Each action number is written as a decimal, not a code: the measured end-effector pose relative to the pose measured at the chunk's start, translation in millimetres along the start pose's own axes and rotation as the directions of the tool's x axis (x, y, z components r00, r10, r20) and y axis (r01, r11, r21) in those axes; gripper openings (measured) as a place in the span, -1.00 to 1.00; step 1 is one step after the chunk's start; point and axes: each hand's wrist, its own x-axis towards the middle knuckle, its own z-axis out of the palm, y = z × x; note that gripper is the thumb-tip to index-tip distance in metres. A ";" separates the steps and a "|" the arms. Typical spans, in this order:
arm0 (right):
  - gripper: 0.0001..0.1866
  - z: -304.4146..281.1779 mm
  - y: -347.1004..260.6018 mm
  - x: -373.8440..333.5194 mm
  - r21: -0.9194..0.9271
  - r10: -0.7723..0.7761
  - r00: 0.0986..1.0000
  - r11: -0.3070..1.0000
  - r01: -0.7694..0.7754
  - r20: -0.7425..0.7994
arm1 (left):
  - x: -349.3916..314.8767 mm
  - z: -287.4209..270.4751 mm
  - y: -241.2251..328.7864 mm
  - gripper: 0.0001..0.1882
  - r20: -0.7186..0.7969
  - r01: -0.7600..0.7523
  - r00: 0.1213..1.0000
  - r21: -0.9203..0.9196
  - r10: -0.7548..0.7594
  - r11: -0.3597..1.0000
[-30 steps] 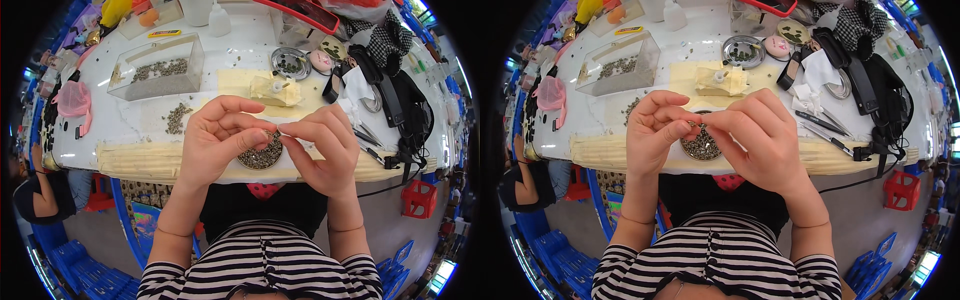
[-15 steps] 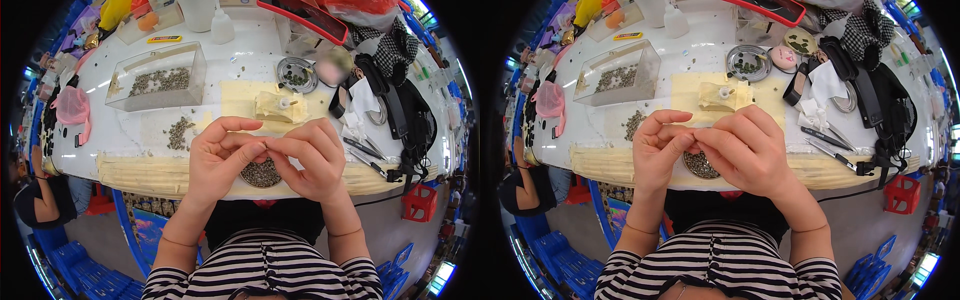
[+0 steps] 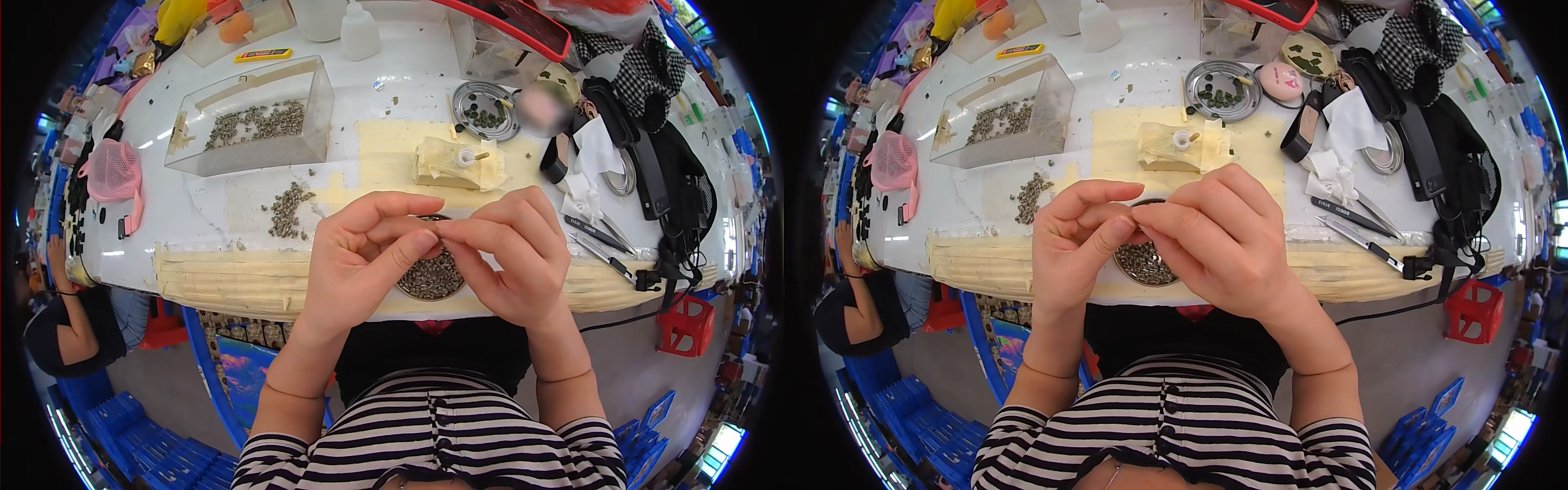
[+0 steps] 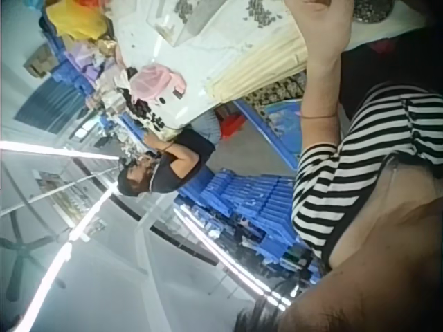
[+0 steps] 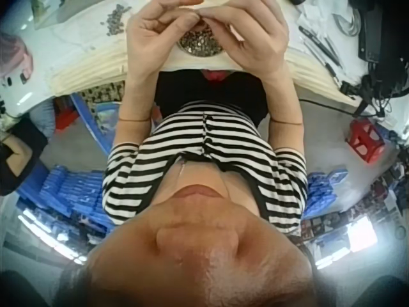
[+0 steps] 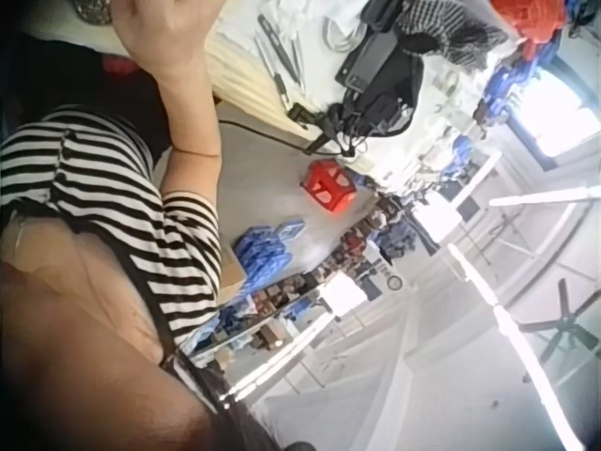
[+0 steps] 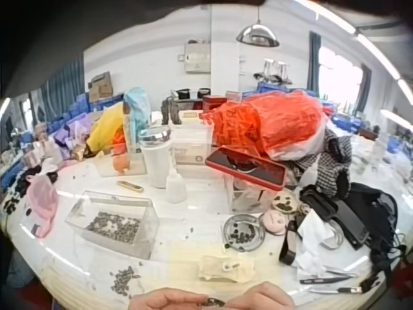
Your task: Sorting and packaging small metal studs into a small plastic bag on a workbench.
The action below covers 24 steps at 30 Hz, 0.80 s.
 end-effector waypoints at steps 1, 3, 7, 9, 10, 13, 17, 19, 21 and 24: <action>-0.67 -0.6 0.3 -0.1 0.010 0.004 1.000 1.000 -0.004 -0.006 | -0.3 0.1 -0.1 -0.76 0.006 0.017 1.000 0.003 -0.017 1.000; -0.66 -1.6 1.1 -0.4 0.030 0.012 1.000 0.999 -0.012 -0.018 | -0.9 0.1 -0.2 -0.80 0.016 0.052 0.999 0.010 -0.052 0.999; -0.65 -3.8 -1.1 0.6 0.046 0.018 1.000 0.999 -0.018 0.006 | 0.9 -6.4 3.2 -0.85 0.061 0.110 0.992 0.015 -0.111 0.994; -0.63 -3.6 -0.4 0.3 0.054 0.016 1.000 0.998 -0.017 0.011 | 1.2 -9.1 4.5 -0.86 0.094 0.134 0.987 -0.023 -0.131 0.991; -0.61 -3.3 -0.3 0.2 0.045 0.009 1.000 0.999 -0.010 0.013 | 0.9 -8.5 4.0 -0.87 0.083 0.126 0.989 -0.048 -0.122 0.991; -0.57 -2.5 -0.5 -0.3 0.025 0.002 1.000 1.000 -0.002 0.013 | 0.9 -6.4 2.7 -0.90 0.061 0.104 0.993 -0.097 -0.098 0.990; -0.55 -1.3 -1.0 -0.6 0.001 -0.018 1.000 1.000 0.018 0.003 | 1.3 -6.6 2.4 -0.91 0.075 0.076 0.995 -0.105 -0.068 0.992; -0.56 -0.4 -0.4 -1.2 0.002 -0.030 1.000 1.000 0.030 -0.004 | 0.9 -6.8 2.2 -0.91 0.076 0.063 0.996 -0.107 -0.055 0.992; -0.57 0.2 -0.7 -2.0 0.022 -0.020 1.000 1.000 0.020 -0.017 | 0.5 -5.7 3.1 -0.91 0.070 0.057 0.996 -0.102 -0.050 0.993; -0.60 1.1 -1.0 -0.9 0.033 -0.022 0.999 0.999 0.023 -0.025 | 0.5 -6.0 2.2 -0.90 0.067 0.035 0.997 -0.086 -0.030 0.996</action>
